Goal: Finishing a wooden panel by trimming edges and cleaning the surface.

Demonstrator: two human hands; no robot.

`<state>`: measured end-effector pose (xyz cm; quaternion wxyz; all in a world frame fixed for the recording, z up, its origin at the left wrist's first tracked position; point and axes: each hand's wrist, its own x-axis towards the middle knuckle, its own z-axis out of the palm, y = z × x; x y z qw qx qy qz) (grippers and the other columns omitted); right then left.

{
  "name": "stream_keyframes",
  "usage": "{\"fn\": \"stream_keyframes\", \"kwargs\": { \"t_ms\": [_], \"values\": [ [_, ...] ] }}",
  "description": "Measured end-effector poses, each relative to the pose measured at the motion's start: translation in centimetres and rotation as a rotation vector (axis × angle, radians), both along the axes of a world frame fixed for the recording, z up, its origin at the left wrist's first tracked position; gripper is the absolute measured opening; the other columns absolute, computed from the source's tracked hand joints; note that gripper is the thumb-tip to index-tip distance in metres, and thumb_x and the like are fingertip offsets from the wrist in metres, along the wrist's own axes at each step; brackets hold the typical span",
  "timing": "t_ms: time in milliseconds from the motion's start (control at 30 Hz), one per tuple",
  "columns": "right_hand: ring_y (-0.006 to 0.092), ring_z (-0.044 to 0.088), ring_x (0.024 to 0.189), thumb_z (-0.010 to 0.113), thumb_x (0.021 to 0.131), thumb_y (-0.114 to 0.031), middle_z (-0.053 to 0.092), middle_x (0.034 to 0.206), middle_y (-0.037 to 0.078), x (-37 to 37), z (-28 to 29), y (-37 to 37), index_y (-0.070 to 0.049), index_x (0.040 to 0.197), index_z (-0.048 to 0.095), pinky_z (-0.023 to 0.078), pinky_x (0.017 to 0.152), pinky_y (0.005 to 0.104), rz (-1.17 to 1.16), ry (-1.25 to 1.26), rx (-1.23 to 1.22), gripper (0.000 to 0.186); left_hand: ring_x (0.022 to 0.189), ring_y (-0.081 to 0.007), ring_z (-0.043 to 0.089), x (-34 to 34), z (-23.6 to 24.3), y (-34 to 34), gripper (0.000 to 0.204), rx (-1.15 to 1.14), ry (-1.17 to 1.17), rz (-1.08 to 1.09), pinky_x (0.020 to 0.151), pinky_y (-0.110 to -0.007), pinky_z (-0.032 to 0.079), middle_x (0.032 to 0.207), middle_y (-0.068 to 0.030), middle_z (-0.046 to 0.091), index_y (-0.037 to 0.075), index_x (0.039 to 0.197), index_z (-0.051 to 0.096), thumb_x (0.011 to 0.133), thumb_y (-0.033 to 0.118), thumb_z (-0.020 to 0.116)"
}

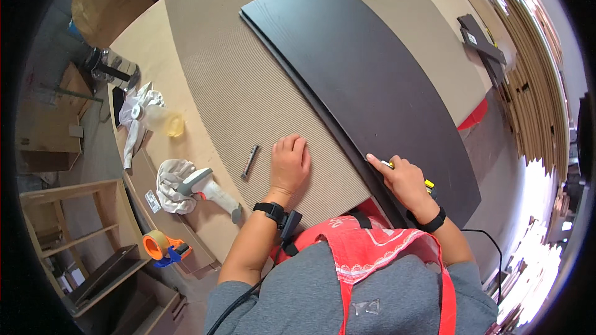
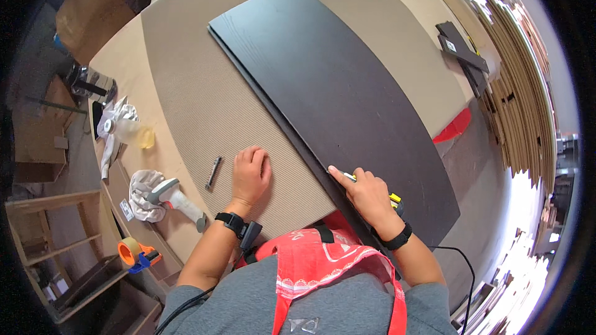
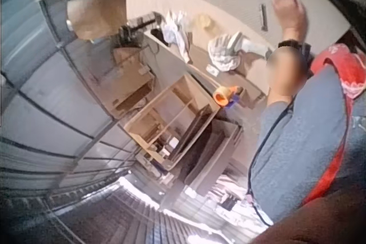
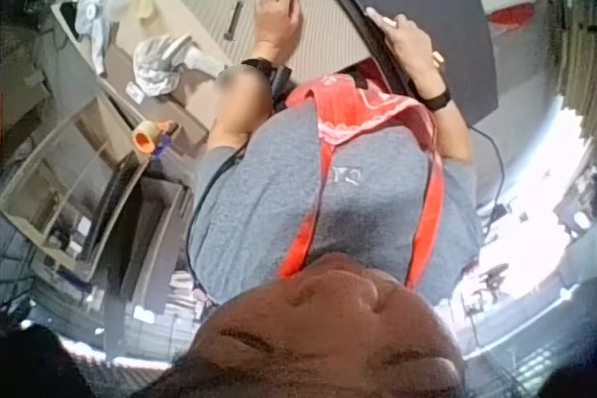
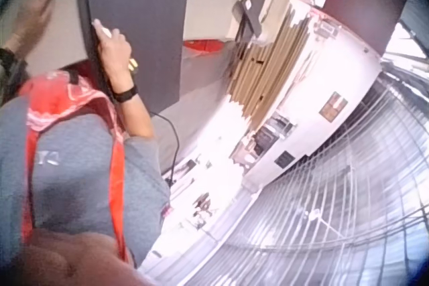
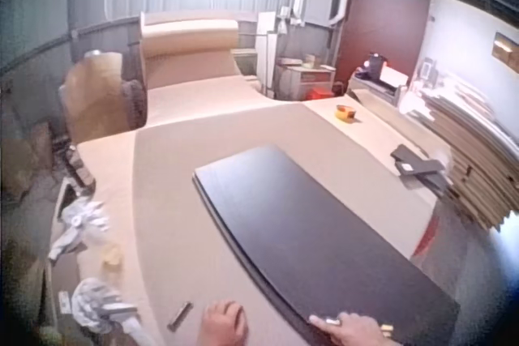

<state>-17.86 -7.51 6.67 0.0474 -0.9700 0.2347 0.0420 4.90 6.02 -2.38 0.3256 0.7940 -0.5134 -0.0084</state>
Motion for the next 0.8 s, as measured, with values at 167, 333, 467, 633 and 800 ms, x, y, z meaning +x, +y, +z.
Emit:
{"fn": "stream_keyframes", "kwargs": {
  "t_ms": [167,333,467,633,800],
  "values": [
    [0.0252,0.053,0.062,0.06,0.076,-0.008,0.047,0.075,0.009,-2.3,-0.1,1.2,-0.034,0.132,0.045,0.044,0.052,0.037,-0.045,0.01,0.02,0.063,0.095,-0.027,0.051,-0.1,0.1,0.0,0.016,0.067,0.007,-0.022,0.084,-0.039,0.04,0.102,-0.0096,0.054,0.005,0.095,0.056,0.082,0.013,0.058],
    [0.024,0.053,0.065,0.059,0.078,-0.01,0.049,0.076,0.009,-4.7,0.1,2.3,-0.034,0.132,0.045,0.044,0.053,0.0366,-0.059,0.035,0.012,0.061,0.095,-0.0269,0.051,-0.1,-0.1,0.0,0.015,0.043,-0.032,-0.017,0.084,-0.04,0.04,0.1,-0.0094,0.054,0.005,0.094,0.055,0.081,0.013,0.059],
    [0.0238,0.054,0.066,0.06,0.077,-0.01,0.049,0.076,0.009,-6.5,0.6,3.1,-0.034,0.132,0.045,0.043,0.053,0.0361,-0.075,0.078,0.018,0.062,0.095,-0.0279,0.05,-0.2,-0.3,-0.2,0.015,-0.001,-0.041,-0.02,0.084,-0.04,0.04,0.101,-0.0094,0.053,0.006,0.094,0.054,0.081,0.01,0.059],
    [0.0238,0.054,0.068,0.061,0.075,-0.009,0.05,0.078,0.008,-5.8,1.2,2.7,-0.034,0.131,0.046,0.044,0.055,0.0366,-0.038,0.021,0.087,0.062,0.096,-0.0282,0.05,-0.3,-0.2,-0.2,0.014,0.038,-0.071,-0.008,0.085,-0.04,0.04,0.101,-0.0099,0.053,0.005,0.093,0.054,0.081,0.011,0.059],
    [0.0234,0.055,0.069,0.06,0.075,-0.009,0.051,0.079,0.007,1.1,0.2,0.6,-0.031,0.127,0.05,0.045,0.056,0.0371,0.009,-0.163,0.043,0.057,0.097,-0.0275,0.051,-0.1,-0.5,-0.1,0.016,0.056,-0.104,-0.001,0.085,-0.04,0.041,0.102,-0.0099,0.054,0.005,0.095,0.055,0.082,0.014,0.057]
  ]
}}
